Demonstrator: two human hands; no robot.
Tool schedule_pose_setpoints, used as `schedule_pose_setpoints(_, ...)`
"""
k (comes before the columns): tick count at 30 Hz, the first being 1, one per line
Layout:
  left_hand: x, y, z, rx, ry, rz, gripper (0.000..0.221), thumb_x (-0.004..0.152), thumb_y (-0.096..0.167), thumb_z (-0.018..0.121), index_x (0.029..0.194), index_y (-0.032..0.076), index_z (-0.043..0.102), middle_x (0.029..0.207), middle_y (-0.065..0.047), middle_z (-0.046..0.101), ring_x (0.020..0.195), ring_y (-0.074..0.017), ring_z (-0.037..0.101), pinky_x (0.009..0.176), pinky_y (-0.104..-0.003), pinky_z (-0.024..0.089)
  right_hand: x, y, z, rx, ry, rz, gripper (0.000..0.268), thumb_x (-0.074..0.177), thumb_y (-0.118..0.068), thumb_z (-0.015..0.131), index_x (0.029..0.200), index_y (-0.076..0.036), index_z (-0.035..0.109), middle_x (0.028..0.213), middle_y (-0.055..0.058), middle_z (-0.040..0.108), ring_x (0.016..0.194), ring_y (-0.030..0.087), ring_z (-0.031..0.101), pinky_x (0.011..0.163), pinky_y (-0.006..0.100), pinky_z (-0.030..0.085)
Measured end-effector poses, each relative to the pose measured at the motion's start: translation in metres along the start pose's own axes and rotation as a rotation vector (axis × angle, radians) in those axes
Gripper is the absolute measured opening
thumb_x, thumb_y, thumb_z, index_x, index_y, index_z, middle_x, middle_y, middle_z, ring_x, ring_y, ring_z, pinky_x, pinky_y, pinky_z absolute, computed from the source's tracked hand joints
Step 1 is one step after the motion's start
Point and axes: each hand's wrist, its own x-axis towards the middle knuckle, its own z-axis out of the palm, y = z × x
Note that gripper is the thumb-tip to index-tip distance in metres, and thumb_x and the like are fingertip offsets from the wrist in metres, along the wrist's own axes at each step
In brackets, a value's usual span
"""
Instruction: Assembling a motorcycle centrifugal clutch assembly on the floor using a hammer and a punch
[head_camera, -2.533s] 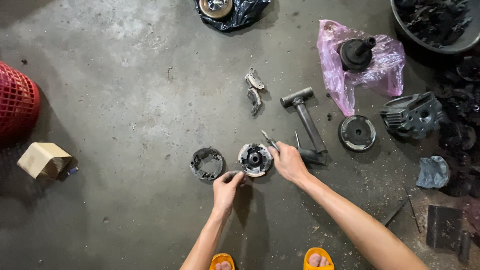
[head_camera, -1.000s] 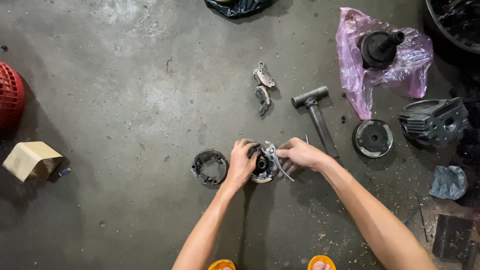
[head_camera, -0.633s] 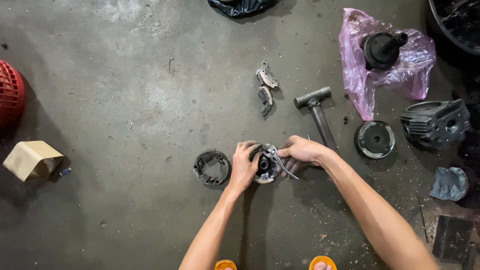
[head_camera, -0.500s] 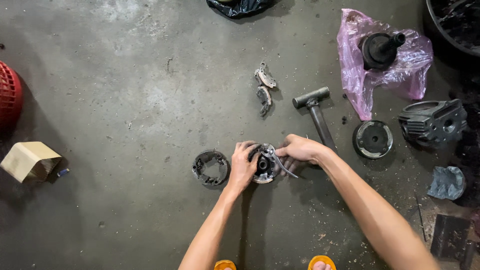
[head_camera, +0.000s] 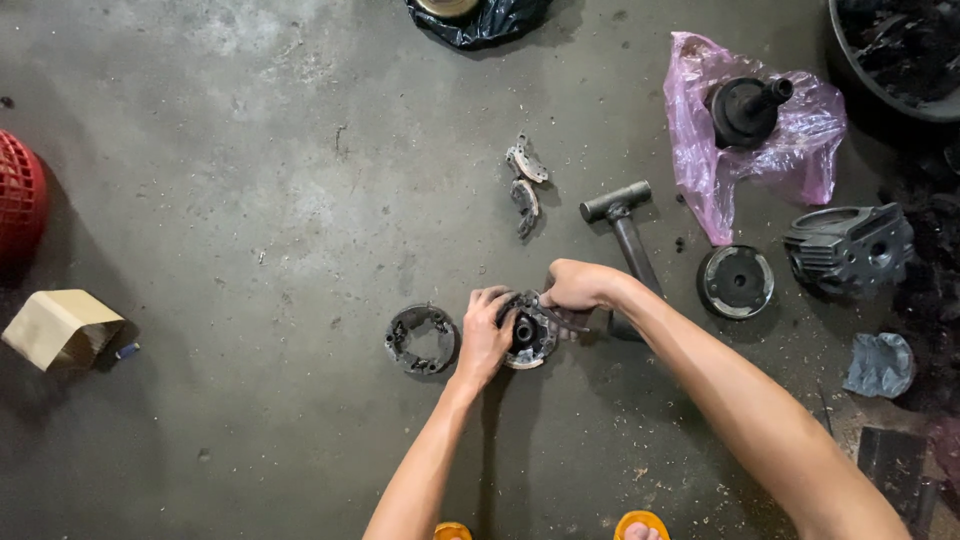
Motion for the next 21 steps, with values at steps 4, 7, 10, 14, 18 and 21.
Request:
schedule_pose_setpoints(4, 0.001, 0.002, 0.000, -0.006, -0.006, -0.014, 0.022, 0.085, 0.002, 0.074, 0.108, 0.003, 0.074, 0.108, -0.012, 0.070, 0.105, -0.0327, 0.065, 0.089, -0.042, 0.059, 0.027, 0.021, 0.002, -0.063, 0.030, 0.001, 0.031, 0.090, -0.021, 0.071, 0.104, 0.006, 0.077, 0.079, 0.025, 0.071, 0.072, 0.035, 0.075, 0.060, 0.047, 0.064)
schedule_pose_setpoints(7, 0.001, 0.001, 0.001, -0.011, -0.012, -0.010, 0.022, 0.086, 0.002, 0.074, 0.108, 0.003, 0.074, 0.107, -0.014, 0.070, 0.105, -0.0344, 0.065, 0.089, -0.044, 0.059, 0.028, 0.023, -0.001, -0.100, 0.050, -0.010, 0.032, 0.089, -0.022, 0.069, 0.106, 0.003, 0.078, 0.086, 0.027, 0.073, 0.079, 0.036, 0.075, 0.065, 0.047, 0.063)
schedule_pose_setpoints(10, 0.000, -0.004, 0.002, 0.005, -0.014, -0.010, 0.023, 0.086, 0.003, 0.074, 0.109, 0.004, 0.074, 0.108, -0.011, 0.070, 0.105, -0.0317, 0.065, 0.089, -0.043, 0.059, 0.009, 0.009, -0.005, -0.081, -0.011, -0.001, 0.033, 0.093, -0.018, 0.063, 0.105, 0.011, 0.074, 0.085, 0.030, 0.071, 0.071, 0.035, 0.075, 0.056, 0.047, 0.062)
schedule_pose_setpoints(14, 0.000, -0.003, 0.001, -0.004, -0.017, -0.008, 0.021, 0.086, 0.003, 0.073, 0.107, 0.004, 0.074, 0.106, -0.011, 0.069, 0.104, -0.0319, 0.065, 0.087, -0.043, 0.059, 0.000, 0.002, -0.003, 0.017, -0.026, -0.006, 0.031, 0.096, -0.011, 0.058, 0.101, 0.017, 0.070, 0.075, 0.028, 0.068, 0.060, 0.031, 0.071, 0.052, 0.041, 0.062)
schedule_pose_setpoints(18, -0.001, 0.001, 0.000, -0.001, -0.024, -0.025, 0.020, 0.087, 0.004, 0.073, 0.107, 0.005, 0.074, 0.106, -0.010, 0.069, 0.104, -0.0306, 0.064, 0.087, -0.042, 0.059, 0.005, 0.009, -0.001, -0.025, -0.035, -0.008, 0.032, 0.097, -0.013, 0.056, 0.091, 0.015, 0.070, 0.068, 0.023, 0.067, 0.053, 0.028, 0.069, 0.044, 0.037, 0.058)
schedule_pose_setpoints(21, -0.002, 0.002, 0.001, 0.001, -0.028, -0.038, 0.022, 0.087, 0.004, 0.073, 0.108, 0.006, 0.074, 0.107, -0.010, 0.069, 0.105, -0.0310, 0.064, 0.088, -0.043, 0.059, 0.009, 0.006, 0.003, -0.059, 0.000, -0.013, 0.031, 0.096, -0.012, 0.058, 0.082, 0.012, 0.071, 0.063, 0.021, 0.066, 0.051, 0.027, 0.067, 0.043, 0.036, 0.057)
